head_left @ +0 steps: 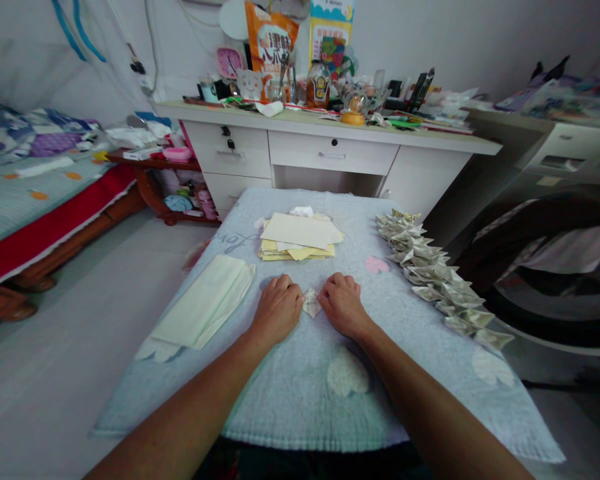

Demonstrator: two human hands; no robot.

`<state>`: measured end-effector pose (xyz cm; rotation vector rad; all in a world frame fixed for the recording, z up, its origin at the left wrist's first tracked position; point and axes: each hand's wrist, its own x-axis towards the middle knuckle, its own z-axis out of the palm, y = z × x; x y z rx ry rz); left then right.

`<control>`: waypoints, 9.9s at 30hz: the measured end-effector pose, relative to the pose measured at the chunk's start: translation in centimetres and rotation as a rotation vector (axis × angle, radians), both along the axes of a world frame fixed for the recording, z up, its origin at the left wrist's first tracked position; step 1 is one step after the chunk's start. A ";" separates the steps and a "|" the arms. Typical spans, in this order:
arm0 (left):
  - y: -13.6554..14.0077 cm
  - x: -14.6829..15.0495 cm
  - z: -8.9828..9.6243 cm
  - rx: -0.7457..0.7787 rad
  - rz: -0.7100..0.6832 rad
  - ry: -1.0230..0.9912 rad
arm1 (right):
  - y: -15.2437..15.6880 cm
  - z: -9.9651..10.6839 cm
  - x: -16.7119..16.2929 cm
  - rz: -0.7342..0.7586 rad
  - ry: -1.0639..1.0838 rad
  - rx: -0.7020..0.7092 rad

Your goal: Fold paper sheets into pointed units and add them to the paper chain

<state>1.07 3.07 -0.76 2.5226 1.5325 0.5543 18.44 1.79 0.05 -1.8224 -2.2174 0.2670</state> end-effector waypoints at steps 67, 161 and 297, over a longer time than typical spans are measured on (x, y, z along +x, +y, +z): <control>0.6 -0.4 0.2 0.002 -0.044 -0.181 | -0.3 0.4 -0.6 -0.062 -0.053 0.024; 0.9 0.0 0.2 -0.731 -0.169 -1.015 | 0.0 1.2 1.6 0.223 0.586 0.061; -0.2 -1.1 0.3 -0.114 -0.336 -0.201 | 14.8 1.1 1.1 0.203 -0.074 0.068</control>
